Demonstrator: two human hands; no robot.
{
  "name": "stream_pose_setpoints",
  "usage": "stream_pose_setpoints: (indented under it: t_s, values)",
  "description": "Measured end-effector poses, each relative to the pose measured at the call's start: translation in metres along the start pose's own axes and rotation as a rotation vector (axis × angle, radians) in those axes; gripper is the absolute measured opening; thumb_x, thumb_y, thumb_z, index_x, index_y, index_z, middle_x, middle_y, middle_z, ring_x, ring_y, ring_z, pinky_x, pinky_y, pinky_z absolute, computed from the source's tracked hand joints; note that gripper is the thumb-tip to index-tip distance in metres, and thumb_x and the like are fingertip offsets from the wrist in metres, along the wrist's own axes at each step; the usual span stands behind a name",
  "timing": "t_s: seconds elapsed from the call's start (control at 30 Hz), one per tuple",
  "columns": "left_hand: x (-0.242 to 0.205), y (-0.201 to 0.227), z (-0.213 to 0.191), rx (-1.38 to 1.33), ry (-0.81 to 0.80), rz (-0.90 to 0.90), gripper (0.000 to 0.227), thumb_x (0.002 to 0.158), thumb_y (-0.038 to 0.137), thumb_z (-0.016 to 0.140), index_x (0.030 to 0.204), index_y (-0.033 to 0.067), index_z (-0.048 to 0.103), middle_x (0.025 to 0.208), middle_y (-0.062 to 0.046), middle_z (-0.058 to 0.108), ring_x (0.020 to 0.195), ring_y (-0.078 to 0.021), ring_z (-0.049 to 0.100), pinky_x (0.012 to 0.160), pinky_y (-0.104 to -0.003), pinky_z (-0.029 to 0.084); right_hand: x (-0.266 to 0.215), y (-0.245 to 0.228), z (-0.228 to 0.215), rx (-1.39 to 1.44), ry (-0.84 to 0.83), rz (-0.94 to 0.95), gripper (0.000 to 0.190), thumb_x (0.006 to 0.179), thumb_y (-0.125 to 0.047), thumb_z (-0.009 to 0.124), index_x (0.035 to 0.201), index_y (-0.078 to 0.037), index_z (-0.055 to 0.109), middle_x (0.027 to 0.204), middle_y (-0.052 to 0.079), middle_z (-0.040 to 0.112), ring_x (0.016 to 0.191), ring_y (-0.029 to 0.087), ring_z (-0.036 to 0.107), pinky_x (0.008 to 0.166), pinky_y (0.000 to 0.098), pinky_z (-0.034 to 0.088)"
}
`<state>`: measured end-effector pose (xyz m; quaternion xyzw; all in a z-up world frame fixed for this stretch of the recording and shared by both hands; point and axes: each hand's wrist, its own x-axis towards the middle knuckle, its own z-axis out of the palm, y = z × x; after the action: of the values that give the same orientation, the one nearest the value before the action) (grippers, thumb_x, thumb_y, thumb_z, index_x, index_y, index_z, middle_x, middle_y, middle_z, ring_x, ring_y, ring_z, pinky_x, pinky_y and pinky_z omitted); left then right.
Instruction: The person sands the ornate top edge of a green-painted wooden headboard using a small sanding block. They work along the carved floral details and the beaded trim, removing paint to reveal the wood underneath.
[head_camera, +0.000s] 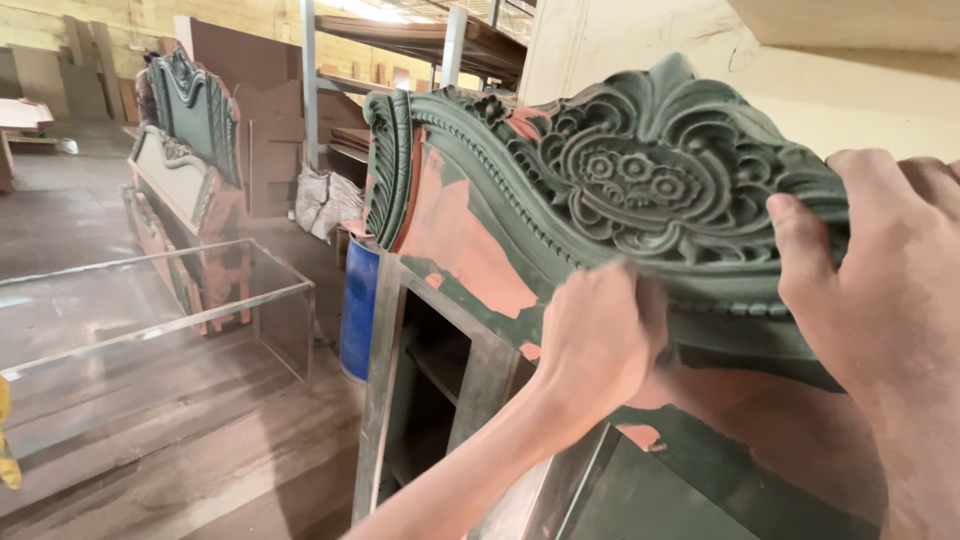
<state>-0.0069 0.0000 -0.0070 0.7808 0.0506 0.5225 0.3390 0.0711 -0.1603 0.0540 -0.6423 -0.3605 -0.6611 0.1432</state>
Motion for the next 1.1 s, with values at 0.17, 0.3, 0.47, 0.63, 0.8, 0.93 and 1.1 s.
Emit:
stream_pose_setpoints:
  t_s: [0.17,0.3,0.47,0.63,0.8,0.93,1.1]
  values:
    - [0.007,-0.004,-0.016,-0.362,0.106,-0.093,0.023,0.099,0.019,0.056,0.092,-0.0018,0.065,0.069,-0.020,0.069,0.057,-0.0315,0.071,0.056,-0.046,0.055,0.004,-0.013,-0.022,-0.151,-0.048,-0.019,0.035,0.097,-0.029,0.079,0.114,0.000,0.072,0.100,0.017,0.074,0.102,0.034,0.065,0.081,0.0434,0.054]
    - [0.017,-0.011,-0.027,-0.512,0.016,-0.309,0.030,0.100,0.023,0.059,0.088,-0.0044,0.057,0.065,-0.012,0.065,0.052,-0.0208,0.068,0.049,-0.042,0.056,0.011,-0.022,-0.029,-0.289,-0.066,-0.060,0.039,0.100,-0.040,0.075,0.115,-0.003,0.073,0.100,0.010,0.075,0.111,0.029,0.064,0.095,0.0427,0.051]
    - [0.019,-0.025,-0.028,-0.281,0.064,-0.053,0.024,0.095,0.018,0.068,0.087,-0.0038,0.063,0.061,-0.014,0.065,0.051,-0.0241,0.060,0.050,-0.040,0.047,0.012,-0.024,-0.029,-0.354,-0.086,-0.055,0.041,0.100,-0.042,0.075,0.119,-0.006,0.074,0.102,0.008,0.075,0.110,0.026,0.064,0.100,0.0419,0.049]
    - [0.025,-0.020,-0.017,-0.148,0.097,0.066,0.025,0.093,0.018,0.069,0.082,-0.0046,0.065,0.059,-0.017,0.064,0.050,-0.0277,0.063,0.052,-0.040,0.046,0.013,-0.025,-0.027,-0.235,-0.077,-0.024,0.039,0.099,-0.036,0.076,0.117,-0.002,0.073,0.103,0.013,0.074,0.109,0.031,0.062,0.088,0.0416,0.050]
    - [0.035,-0.001,-0.018,-0.329,-0.053,-0.253,0.035,0.094,0.022,0.062,0.075,-0.0074,0.060,0.060,-0.020,0.067,0.052,-0.0312,0.069,0.052,-0.044,0.054,0.012,-0.023,-0.022,-0.217,-0.078,-0.031,0.036,0.100,-0.033,0.078,0.116,0.000,0.073,0.100,0.015,0.073,0.104,0.034,0.060,0.088,0.0430,0.051]
    - [0.038,0.002,-0.020,-0.368,-0.135,-0.419,0.042,0.096,0.024,0.058,0.071,-0.0096,0.057,0.063,-0.023,0.066,0.058,-0.0391,0.071,0.055,-0.052,0.057,0.008,-0.018,-0.017,-0.206,-0.064,-0.048,0.037,0.102,-0.032,0.079,0.118,-0.001,0.072,0.101,0.014,0.072,0.106,0.033,0.060,0.091,0.0428,0.051]
    - [0.032,-0.005,0.005,-0.206,0.120,-0.195,0.036,0.094,0.023,0.058,0.071,-0.0046,0.061,0.066,-0.021,0.070,0.069,-0.0399,0.070,0.070,-0.049,0.052,0.008,-0.018,-0.022,-0.239,-0.050,-0.080,0.037,0.099,-0.033,0.080,0.117,-0.002,0.073,0.104,0.013,0.073,0.107,0.033,0.062,0.090,0.0420,0.049]
